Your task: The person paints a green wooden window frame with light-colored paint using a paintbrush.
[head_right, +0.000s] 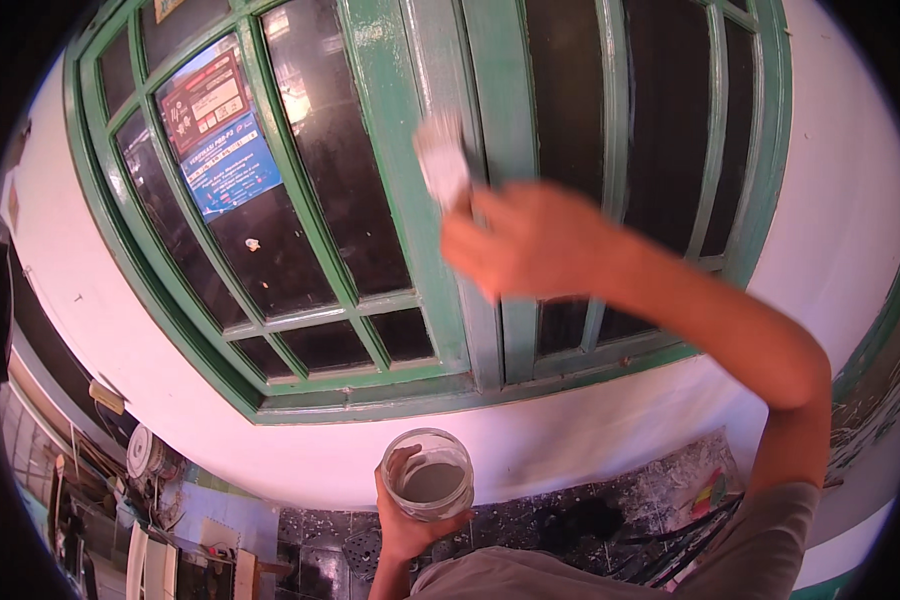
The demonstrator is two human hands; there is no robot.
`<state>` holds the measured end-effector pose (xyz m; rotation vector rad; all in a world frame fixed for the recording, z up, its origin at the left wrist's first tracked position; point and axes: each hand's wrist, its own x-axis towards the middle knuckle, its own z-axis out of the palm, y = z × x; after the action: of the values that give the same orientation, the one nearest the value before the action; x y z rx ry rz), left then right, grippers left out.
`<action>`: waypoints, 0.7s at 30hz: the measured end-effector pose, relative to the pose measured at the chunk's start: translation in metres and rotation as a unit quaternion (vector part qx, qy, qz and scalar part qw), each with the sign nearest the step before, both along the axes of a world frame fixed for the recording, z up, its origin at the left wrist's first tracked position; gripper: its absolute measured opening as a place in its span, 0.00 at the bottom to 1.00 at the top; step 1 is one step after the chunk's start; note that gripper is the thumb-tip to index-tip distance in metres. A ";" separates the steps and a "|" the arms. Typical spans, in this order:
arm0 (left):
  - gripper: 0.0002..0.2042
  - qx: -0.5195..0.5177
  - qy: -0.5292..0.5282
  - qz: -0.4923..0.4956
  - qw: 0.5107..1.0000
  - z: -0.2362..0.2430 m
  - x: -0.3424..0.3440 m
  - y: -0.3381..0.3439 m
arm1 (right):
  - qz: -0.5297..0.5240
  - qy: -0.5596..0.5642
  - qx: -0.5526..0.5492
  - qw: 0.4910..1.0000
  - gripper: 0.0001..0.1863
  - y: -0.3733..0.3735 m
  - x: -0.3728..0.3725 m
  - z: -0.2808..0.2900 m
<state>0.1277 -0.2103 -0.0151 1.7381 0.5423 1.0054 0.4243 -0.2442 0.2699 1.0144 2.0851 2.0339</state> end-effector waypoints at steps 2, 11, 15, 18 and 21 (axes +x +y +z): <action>0.58 -0.014 0.009 -0.013 1.000 0.002 -0.001 -0.001 | -0.003 0.014 -0.043 0.999 0.09 -0.012 0.002 -0.055; 0.58 0.015 0.010 -0.010 1.000 0.006 -0.001 -0.007 | -0.015 0.152 -0.171 0.973 0.12 -0.024 -0.019 -0.197; 0.58 -0.004 0.016 -0.012 1.000 0.005 -0.004 -0.015 | 0.033 0.275 -0.247 0.929 0.10 -0.025 -0.028 -0.206; 0.58 -0.001 0.019 -0.006 1.000 0.001 -0.008 -0.019 | 0.039 0.350 -0.331 0.876 0.09 -0.031 -0.029 -0.221; 0.58 0.006 0.025 0.012 1.000 -0.002 -0.011 -0.023 | 0.004 0.411 -0.420 0.809 0.07 -0.029 -0.021 -0.239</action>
<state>0.1166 -0.2337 -0.0175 1.7752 0.5899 0.9868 0.4030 -0.2728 0.0306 1.7784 2.8478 0.3889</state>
